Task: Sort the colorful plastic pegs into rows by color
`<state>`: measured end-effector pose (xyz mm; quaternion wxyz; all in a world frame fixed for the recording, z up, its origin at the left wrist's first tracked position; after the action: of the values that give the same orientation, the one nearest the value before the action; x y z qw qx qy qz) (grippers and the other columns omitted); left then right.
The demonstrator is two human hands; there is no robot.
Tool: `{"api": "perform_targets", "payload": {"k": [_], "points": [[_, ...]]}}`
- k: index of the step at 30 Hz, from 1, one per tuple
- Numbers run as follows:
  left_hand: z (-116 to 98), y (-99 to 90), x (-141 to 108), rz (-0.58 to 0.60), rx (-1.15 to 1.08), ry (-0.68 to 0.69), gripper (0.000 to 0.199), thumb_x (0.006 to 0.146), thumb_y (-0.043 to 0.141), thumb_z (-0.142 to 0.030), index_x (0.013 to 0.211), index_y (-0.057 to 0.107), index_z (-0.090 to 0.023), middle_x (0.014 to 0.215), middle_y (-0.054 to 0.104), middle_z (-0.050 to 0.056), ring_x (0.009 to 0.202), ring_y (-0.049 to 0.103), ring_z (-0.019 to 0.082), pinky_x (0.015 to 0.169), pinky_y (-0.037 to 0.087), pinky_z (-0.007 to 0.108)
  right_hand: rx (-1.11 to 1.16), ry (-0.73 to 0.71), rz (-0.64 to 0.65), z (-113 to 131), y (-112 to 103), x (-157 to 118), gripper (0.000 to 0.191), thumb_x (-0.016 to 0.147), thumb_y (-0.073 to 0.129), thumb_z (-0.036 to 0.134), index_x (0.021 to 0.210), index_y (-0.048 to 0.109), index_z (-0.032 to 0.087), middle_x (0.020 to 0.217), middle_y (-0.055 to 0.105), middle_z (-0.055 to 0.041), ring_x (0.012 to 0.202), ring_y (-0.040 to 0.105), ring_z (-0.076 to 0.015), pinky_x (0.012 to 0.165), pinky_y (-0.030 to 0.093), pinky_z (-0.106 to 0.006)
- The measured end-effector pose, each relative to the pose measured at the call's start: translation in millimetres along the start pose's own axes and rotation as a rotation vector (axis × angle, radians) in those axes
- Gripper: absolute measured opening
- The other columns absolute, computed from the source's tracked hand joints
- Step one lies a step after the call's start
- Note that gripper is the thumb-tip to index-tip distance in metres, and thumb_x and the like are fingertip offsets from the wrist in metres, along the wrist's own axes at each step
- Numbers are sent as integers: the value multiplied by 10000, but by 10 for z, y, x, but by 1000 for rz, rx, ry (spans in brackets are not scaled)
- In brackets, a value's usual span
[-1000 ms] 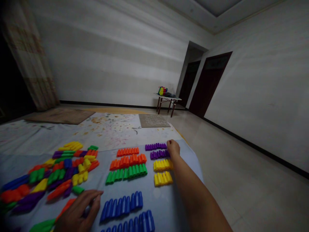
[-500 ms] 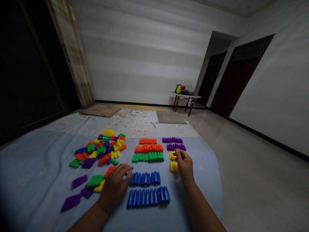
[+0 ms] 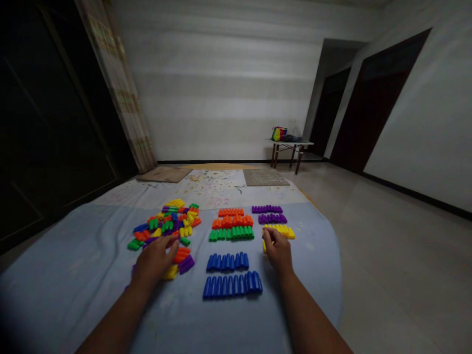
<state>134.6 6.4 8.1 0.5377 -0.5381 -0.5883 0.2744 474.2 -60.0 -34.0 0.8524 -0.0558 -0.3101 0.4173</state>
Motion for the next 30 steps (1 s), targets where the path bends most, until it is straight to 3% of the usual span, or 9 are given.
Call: {"api": "perform_targets", "payload": {"k": [2,7,13,19,25,30], "points": [[80,14,20,104,10,-10,349,837,356,-318,1042,604,-180,1080,633,68,1009,564,195,845,416,312,-5,-13,11,20,2,-5,333,832,472,443,903,652,171,854,686,-67,793,627,-191,737,473,-303],[71,71,60,364,14,155,379,798,384,-233,1119,584,-211,1205,581,49,1133,497,183,951,349,323,-29,-48,30,48,4,-8,316,849,451,412,885,647,166,807,684,-58,760,630,-184,705,471,-293],[10,2,168,508,152,258,377,736,461,-263,1084,605,-265,1204,570,65,1124,488,249,901,352,410,-23,-66,43,70,17,20,305,853,444,387,885,647,161,765,671,-49,711,619,-174,672,469,-285],[-20,49,240,517,242,180,433,701,493,-338,1106,580,-213,1181,562,120,1089,507,287,882,354,436,13,-56,41,54,20,33,290,853,447,374,883,642,161,758,666,-50,707,615,-174,665,471,-282],[-45,35,238,409,264,49,458,723,446,-565,875,624,-171,1001,635,120,968,565,294,796,376,411,19,-67,32,39,18,38,283,850,445,366,868,646,167,758,668,-49,698,615,-173,662,472,-282],[14,-14,272,390,106,107,429,728,487,-518,984,610,-196,1058,623,80,1008,549,250,820,377,345,11,-67,31,38,7,42,301,851,438,376,880,647,161,756,671,-52,698,621,-173,660,476,-281]]}}
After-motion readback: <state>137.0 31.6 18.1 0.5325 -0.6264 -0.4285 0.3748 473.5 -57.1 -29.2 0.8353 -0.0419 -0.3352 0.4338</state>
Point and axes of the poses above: each hand's wrist, its own x-axis towards the middle knuckle, its own y-axis out of the palm, z = x × y, the point moved 2 cm from there along x, towards the middle knuckle
